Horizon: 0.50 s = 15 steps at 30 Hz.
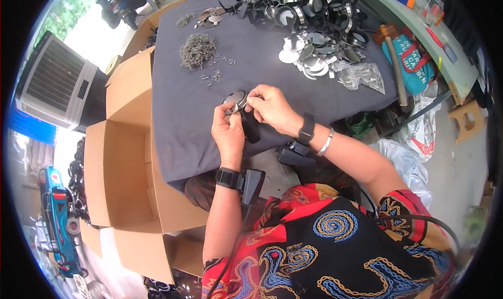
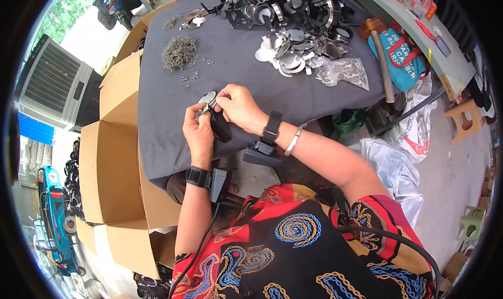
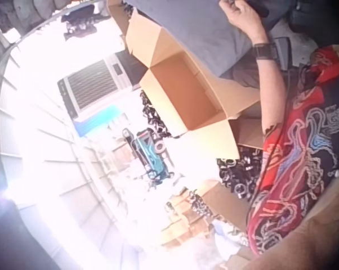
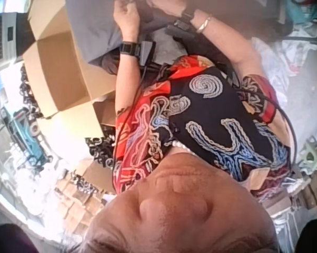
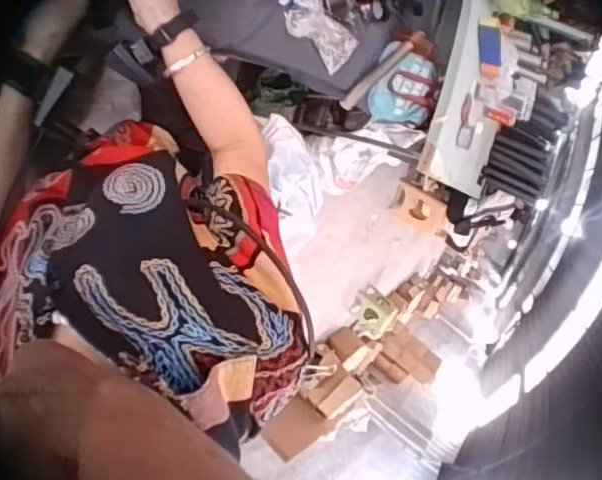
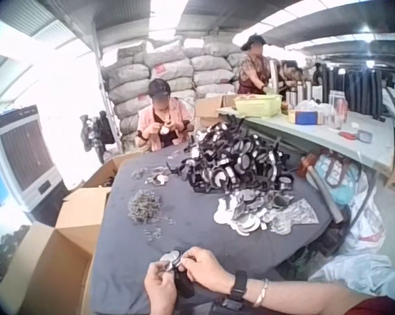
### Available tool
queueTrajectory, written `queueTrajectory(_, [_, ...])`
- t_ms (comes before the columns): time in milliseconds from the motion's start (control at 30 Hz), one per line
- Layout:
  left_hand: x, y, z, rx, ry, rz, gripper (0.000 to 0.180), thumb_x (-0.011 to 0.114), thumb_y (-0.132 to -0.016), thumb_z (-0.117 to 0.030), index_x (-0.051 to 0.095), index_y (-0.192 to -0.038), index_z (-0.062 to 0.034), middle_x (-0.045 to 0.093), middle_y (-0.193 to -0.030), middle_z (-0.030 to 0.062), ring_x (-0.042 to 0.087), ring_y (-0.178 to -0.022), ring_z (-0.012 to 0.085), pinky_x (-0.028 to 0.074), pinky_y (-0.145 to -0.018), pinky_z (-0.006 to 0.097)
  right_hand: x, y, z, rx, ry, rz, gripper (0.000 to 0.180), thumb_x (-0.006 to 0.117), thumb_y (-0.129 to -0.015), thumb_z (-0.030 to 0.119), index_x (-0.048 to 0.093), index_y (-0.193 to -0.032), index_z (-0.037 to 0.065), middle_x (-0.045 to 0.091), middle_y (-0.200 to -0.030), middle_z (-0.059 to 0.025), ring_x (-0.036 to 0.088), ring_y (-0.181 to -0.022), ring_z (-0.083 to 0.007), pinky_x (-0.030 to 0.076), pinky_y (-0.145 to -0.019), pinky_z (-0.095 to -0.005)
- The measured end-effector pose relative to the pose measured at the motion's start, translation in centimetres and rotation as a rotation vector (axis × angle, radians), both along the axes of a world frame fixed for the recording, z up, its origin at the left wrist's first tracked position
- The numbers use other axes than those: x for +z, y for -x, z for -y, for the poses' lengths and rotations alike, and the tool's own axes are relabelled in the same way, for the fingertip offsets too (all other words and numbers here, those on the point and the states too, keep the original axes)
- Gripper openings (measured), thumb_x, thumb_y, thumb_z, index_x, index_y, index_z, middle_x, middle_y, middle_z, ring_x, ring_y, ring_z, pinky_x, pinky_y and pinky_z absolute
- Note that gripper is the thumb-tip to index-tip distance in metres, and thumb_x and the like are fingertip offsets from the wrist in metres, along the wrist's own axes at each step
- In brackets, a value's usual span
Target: Assembling small metal clips onto black plastic rings at a factory workstation.
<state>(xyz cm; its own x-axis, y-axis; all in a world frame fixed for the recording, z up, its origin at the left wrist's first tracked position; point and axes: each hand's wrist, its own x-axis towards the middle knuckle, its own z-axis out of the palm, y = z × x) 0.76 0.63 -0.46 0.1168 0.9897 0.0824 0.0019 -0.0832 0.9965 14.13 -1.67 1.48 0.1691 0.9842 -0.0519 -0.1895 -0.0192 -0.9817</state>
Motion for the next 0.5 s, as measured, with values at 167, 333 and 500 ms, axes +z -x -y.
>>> queueTrajectory(167, [0.33, 0.39, 0.02, -0.009, 0.006, -0.01, 0.016, 0.049, -0.086, 0.0, 0.056, -0.099, -0.0037, 0.051, -0.057, -0.0022, 0.042, -0.049, 0.0025, 0.035, -0.043, 0.023, 0.05, 0.85, -0.19, -0.018, 0.019, -0.072, 0.011, 0.05, -0.094, 0.006, 0.054, -0.093, -0.003, 0.056, -0.073, -0.0059, 0.045, -0.049, -0.0059, 0.034, -0.041, -0.0208])
queueTrajectory(333, [0.11, 0.45, -0.24, -0.011, 0.009, 0.015, 0.018, 0.048, -0.085, 0.001, 0.056, -0.1, -0.0035, 0.051, -0.057, -0.0015, 0.042, -0.048, 0.0029, 0.035, -0.042, 0.023, -0.28, 0.72, -0.07, 0.01, 0.024, -0.004, 0.01, 0.05, -0.093, 0.006, 0.054, -0.092, -0.003, 0.056, -0.072, -0.0059, 0.044, -0.05, -0.0052, 0.033, -0.041, -0.0205])
queueTrajectory(500, [-0.22, 0.58, -0.44, -0.021, -0.001, 0.018, 0.02, 0.047, -0.084, 0.001, 0.056, -0.101, -0.0037, 0.052, -0.058, -0.0013, 0.044, -0.048, 0.0032, 0.036, -0.042, 0.023, 0.04, 0.76, 0.26, 0.021, -0.037, 0.191, 0.009, 0.05, -0.092, 0.006, 0.054, -0.091, -0.002, 0.055, -0.071, -0.0054, 0.043, -0.049, -0.0051, 0.033, -0.04, -0.0209])
